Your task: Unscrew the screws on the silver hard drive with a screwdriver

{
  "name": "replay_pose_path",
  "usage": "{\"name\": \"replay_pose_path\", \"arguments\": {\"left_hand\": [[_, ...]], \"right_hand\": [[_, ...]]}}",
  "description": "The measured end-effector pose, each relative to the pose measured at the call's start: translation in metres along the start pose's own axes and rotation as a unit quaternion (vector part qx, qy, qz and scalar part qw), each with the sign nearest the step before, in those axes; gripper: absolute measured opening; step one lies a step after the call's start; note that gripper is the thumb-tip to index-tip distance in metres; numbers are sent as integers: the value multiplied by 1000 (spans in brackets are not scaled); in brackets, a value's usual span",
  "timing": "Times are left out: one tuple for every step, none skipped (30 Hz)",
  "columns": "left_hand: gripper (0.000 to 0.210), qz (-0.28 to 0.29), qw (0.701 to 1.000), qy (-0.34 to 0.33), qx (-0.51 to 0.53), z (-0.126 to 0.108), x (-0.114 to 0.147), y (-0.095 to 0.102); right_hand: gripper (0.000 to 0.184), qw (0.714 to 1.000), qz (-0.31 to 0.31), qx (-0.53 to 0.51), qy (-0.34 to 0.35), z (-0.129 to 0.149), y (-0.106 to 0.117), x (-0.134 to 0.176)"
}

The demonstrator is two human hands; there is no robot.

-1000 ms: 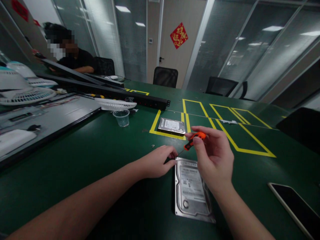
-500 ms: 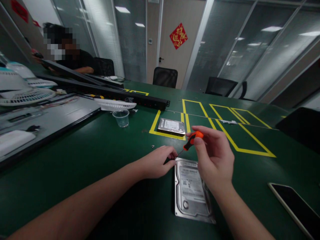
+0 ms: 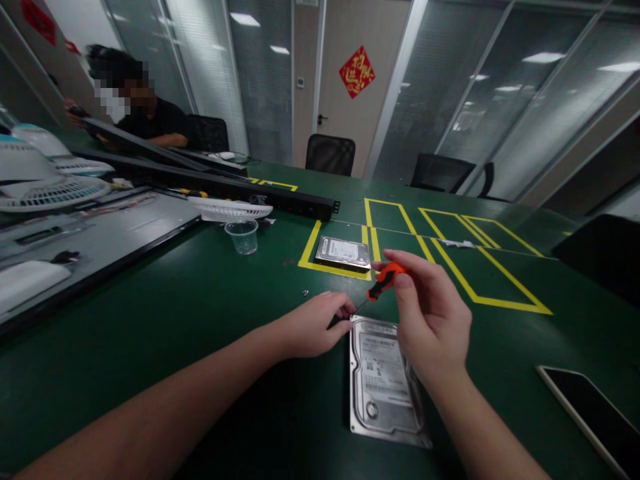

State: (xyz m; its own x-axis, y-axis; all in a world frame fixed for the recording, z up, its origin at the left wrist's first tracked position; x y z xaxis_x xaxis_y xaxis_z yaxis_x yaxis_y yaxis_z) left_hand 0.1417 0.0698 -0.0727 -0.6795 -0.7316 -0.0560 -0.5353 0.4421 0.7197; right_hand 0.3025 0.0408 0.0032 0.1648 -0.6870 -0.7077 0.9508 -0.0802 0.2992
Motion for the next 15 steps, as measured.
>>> {"name": "replay_pose_path", "arguments": {"left_hand": [[13, 0, 1000, 0, -1, 0, 0, 0], [13, 0, 1000, 0, -1, 0, 0, 0], [13, 1, 1000, 1, -1, 0, 0, 1], [13, 1, 1000, 2, -1, 0, 0, 1], [13, 2, 1000, 4, -1, 0, 0, 1], [13, 2, 1000, 6, 0, 0, 0, 1], [13, 1, 1000, 6, 1, 0, 0, 1], [13, 1, 1000, 5, 2, 0, 0, 1], [13, 1, 1000, 3, 2, 0, 0, 1], [14, 1, 1000, 1, 2, -1, 0, 0], [13, 1, 1000, 0, 2, -1, 0, 0], [13, 2, 1000, 0, 1, -1, 0, 0], [13, 1, 1000, 0, 1, -1, 0, 1], [12, 0, 1000, 1, 1, -2, 0, 1], [12, 0, 1000, 2, 1, -2, 0, 1]], "right_hand": [[28, 1000, -8, -18, 2, 0, -1, 0], [28, 999, -15, -34, 2, 0, -1, 0], [29, 999, -18, -46, 1, 0, -2, 0], [30, 999, -17, -50, -1, 0, -2, 0], [31, 999, -13, -47, -4, 0, -3, 0], [31, 999, -6, -40, -6, 0, -3, 0], [32, 999, 1, -31, -7, 0, -2, 0], [32, 1000, 9, -20, -6, 0, -2, 0], [32, 1000, 16, -10, -5, 0, -1, 0], [32, 1000, 21, -2, -4, -1, 0, 0], [33, 1000, 24, 5, -3, -1, 0, 0], [34, 1000, 25, 12, -3, -1, 1, 0], [34, 1000, 23, 18, -3, -1, 1, 0], [33, 1000, 20, 21, -3, -1, 2, 0], [32, 1000, 15, 21, -3, -1, 2, 0]]}}
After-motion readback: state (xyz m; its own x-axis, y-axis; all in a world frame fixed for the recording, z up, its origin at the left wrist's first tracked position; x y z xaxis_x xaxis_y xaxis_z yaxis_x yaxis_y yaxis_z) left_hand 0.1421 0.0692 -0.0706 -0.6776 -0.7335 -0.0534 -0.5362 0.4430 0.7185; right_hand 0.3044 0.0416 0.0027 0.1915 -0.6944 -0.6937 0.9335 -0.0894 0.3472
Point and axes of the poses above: each hand's wrist, its own x-axis away from the middle knuckle, its own y-axis out of the back of the hand, z = x × y, the point moved 5 cm from there along -x, towards the middle knuckle, and after that the axes turned 10 degrees about z, right-handed, at the moved point
